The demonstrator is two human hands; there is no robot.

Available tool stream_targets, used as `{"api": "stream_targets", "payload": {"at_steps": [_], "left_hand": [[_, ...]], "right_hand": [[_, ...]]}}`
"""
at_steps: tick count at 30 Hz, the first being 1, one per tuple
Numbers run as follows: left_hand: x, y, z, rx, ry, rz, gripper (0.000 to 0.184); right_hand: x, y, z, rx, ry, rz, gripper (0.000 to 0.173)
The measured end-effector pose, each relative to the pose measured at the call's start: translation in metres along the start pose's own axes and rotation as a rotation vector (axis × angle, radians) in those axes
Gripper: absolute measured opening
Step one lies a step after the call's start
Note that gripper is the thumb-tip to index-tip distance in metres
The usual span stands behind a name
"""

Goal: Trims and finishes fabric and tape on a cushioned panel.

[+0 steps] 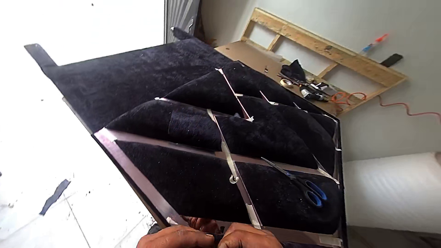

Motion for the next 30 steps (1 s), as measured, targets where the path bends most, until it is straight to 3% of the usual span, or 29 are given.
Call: {"api": "stream_targets", "payload": {"at_steps": [4,7,11,15,20,26,30], "left_hand": [[0.000,0.001,0.033,0.019,0.018,-0.066,0.025],[0.004,0.006,0.064,-0.011,0.000,-0.029,0.025],[0.031,0.032,0.087,-0.156,-0.164,0.579,0.017],[0.071,0.045,0.078,-0.103,-0.315,0.918,0.018],[0.093,0.036,0.059,0.022,-0.355,0.988,0.033],[0.095,0.023,0.060,0.138,-0.334,1.154,0.051],[0.092,0.018,0.067,0.198,-0.315,1.234,0.050]], "right_hand": [[-0.004,0.015,0.024,-0.009,0.114,0.048,0.010],[0.002,0.026,0.050,-0.134,0.172,-0.059,0.006],[-0.030,0.037,0.095,-0.470,0.355,-0.828,0.009],[-0.068,0.026,0.110,-0.362,0.380,-1.196,0.015],[-0.071,0.032,0.101,-0.222,0.312,-1.137,0.021],[-0.075,0.039,0.094,-0.219,0.306,-1.071,0.031],[-0.075,0.039,0.094,-0.221,0.306,-1.060,0.031]]}}
Point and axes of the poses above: each hand's wrist, its own z-axis towards the middle knuckle, its own y-axis out of the back of the hand, x = y × z, the point moved 3 cm from there along z, towards the middle knuckle, and after that the axes turned 5 degrees about -y, right-handed, at the moved point
